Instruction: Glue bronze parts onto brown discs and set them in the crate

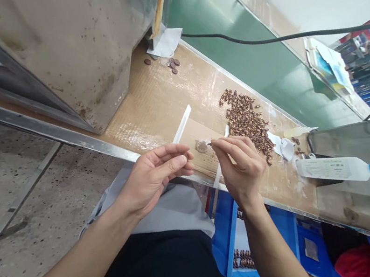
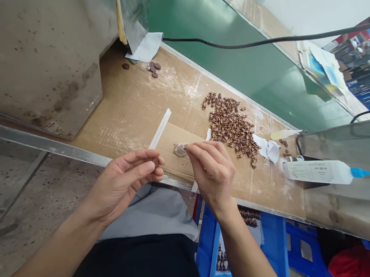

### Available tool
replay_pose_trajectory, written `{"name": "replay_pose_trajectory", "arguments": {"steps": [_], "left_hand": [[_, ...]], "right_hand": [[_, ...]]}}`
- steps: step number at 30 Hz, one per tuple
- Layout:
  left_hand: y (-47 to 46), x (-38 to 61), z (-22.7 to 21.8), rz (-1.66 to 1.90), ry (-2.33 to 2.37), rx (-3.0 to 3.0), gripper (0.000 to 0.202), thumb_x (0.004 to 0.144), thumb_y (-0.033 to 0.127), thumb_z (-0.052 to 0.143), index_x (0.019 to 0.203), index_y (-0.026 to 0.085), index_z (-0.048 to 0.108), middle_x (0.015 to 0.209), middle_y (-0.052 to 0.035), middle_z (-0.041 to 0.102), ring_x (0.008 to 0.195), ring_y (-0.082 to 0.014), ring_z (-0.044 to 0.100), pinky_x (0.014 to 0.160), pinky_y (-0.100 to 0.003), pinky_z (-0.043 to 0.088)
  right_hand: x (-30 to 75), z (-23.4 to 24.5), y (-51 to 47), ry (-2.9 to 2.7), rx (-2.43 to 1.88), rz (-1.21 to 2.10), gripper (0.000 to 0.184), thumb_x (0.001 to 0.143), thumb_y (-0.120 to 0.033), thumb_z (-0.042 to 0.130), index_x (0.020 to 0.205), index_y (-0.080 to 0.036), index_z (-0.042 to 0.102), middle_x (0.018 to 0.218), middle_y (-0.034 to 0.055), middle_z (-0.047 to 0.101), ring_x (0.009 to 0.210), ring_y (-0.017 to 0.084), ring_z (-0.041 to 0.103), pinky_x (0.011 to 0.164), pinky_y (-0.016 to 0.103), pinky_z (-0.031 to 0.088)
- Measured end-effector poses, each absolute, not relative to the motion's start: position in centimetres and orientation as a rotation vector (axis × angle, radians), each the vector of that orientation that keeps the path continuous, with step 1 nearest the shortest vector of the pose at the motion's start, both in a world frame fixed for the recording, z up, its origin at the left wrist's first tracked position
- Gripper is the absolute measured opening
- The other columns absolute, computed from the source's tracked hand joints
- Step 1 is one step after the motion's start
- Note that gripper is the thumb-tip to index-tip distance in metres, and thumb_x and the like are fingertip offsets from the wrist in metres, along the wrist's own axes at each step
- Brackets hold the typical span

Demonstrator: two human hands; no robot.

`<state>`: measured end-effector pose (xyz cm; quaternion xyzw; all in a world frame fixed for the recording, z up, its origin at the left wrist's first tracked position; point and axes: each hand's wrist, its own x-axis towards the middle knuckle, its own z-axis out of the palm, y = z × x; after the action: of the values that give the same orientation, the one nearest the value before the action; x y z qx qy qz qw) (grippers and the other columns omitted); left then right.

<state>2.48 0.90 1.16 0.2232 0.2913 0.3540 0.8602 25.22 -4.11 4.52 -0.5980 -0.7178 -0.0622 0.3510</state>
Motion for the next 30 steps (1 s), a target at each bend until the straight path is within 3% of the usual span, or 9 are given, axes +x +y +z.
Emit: {"name": "replay_pose_trajectory", "arguments": {"steps": [30], "left_hand": [[1.1,2.3,1.9,0.683,0.654,0.439,0.025,0.087,0.027,0.102,0.108,0.019,0.092,0.106,-0.0069,0.088,0.087,-0.0151,0.083,0.087,-0.021,0.07]], "right_hand": [[25.2,5.0,-4.3,-1.682,-1.47,-0.236,0.025,0.105,-0.009,0.079,0.115,-0.031,0.085,0.105,0.0021,0.087,0.097,0.025,0.081,0.09,0.046,0.069]]}}
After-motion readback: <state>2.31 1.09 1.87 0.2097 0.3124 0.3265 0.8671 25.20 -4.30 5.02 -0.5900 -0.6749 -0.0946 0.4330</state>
